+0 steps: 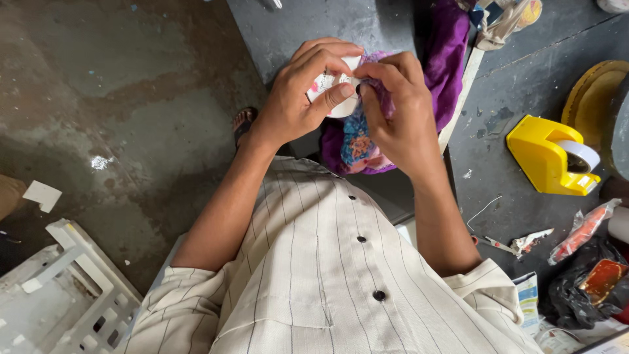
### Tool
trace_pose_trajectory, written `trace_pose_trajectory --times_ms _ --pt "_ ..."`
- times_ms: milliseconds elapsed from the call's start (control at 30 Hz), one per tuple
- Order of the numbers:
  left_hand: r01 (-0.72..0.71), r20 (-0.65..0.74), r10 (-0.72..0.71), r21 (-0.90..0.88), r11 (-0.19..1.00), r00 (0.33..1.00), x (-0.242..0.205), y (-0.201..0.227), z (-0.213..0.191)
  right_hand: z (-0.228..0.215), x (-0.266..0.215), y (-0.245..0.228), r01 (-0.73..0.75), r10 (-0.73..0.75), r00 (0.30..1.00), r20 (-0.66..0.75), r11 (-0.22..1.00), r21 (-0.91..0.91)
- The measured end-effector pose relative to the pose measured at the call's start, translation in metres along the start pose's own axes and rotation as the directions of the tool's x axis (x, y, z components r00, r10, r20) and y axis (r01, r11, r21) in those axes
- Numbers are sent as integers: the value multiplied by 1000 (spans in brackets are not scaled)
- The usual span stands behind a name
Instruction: The person wipes the lid of a small plastic container with a colorful cloth, then uses a needle to poke a hole in the center of the lid. Afterward, they wipe the exterior of the container with the cloth.
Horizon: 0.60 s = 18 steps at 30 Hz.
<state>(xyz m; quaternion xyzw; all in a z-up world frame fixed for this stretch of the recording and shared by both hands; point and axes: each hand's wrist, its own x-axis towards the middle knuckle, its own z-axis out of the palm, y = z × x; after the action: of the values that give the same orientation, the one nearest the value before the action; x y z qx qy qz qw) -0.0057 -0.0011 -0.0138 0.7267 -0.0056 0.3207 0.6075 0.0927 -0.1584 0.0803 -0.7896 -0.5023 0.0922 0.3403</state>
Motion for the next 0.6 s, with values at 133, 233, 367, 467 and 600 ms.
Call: trace_pose_trajectory --times_ms 133,233,367,467,600 --pt "-8 -27 8 5 1000 1000 1 0 2 9 6 -6 74 -83 996 -36 974 -213" --pt "-7 -36 8 12 1000 999 0 -1 2 9 8 -9 -98 109 985 -130 992 83" --pt "-12 -45 12 9 1000 999 -3 -1 3 5 11 -10 -144 149 987 -60 985 91" --pt "-16 -40 17 16 1000 999 -3 -2 3 3 14 -7 32 -30 999 10 984 -173" --pt "-15 -43 16 39 999 999 -2 -2 3 1 13 -3 54 -45 998 45 967 -250"
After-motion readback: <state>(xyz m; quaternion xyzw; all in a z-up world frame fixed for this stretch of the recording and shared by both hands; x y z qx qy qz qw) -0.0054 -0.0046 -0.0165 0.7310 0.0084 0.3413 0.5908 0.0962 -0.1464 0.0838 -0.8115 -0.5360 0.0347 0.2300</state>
